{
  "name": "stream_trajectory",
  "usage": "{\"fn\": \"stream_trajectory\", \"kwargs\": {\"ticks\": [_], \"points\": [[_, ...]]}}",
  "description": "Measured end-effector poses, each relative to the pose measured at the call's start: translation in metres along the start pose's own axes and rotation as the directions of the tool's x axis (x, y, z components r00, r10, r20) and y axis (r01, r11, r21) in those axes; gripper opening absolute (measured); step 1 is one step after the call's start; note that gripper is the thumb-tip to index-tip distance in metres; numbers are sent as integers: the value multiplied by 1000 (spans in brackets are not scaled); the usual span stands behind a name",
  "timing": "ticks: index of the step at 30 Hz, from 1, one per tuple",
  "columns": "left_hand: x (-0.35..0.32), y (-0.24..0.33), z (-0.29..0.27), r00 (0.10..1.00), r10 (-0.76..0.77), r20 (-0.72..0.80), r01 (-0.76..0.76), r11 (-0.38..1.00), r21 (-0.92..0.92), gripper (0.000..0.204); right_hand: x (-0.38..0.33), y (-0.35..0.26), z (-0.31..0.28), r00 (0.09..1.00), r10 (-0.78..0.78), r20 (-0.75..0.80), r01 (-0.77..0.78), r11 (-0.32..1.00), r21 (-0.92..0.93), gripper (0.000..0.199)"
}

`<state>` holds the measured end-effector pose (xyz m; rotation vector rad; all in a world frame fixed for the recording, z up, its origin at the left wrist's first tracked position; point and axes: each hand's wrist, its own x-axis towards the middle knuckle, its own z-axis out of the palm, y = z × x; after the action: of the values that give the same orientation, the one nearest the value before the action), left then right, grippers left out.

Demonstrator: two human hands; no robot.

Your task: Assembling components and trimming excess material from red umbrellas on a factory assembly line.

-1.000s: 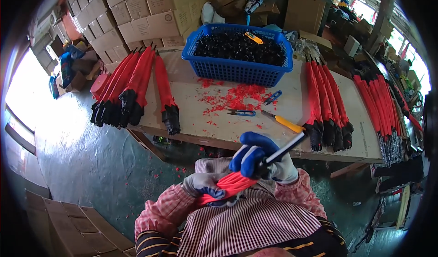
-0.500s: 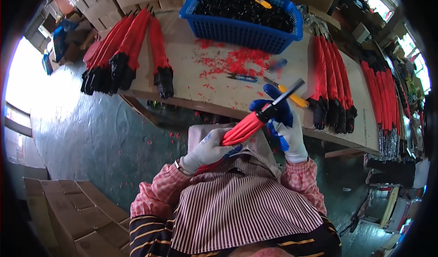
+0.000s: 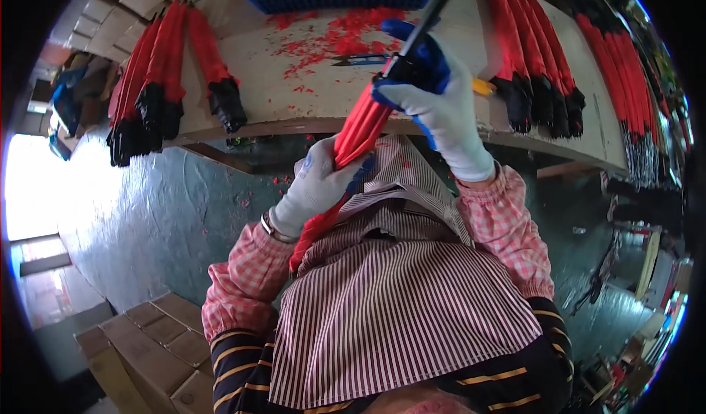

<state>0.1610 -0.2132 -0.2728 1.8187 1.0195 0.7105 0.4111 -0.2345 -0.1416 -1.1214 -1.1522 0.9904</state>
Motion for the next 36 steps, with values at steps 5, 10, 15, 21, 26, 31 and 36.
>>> {"fn": "stream_trajectory", "kwargs": {"ticks": [5,10,15,21,26,31,36], "points": [[12,-2,-4,922,55,384,13,985,-171,47,-8,19,-17,994,-22,110,-35,870,491,64],[18,39,39,981,-4,193,-8,998,61,33,-31,57,-14,986,107,-127,-40,895,445,68],[-9,-15,7,884,-227,409,400,820,-410,45,-51,75,-35,999,-43,-16,45,887,460,63],[-37,-93,29,995,-72,-70,89,953,289,39,-63,99,-46,991,27,-128,10,960,279,60],[-24,-39,59,849,-487,206,511,855,-85,38,-72,122,-79,990,-60,-129,95,954,284,58],[-16,-54,88,863,-488,131,492,870,0,38,-94,122,-135,996,22,-88,10,940,341,46],[-8,-12,130,867,-427,257,472,868,-152,39,-105,130,-151,994,-63,-90,86,955,283,36]]}}
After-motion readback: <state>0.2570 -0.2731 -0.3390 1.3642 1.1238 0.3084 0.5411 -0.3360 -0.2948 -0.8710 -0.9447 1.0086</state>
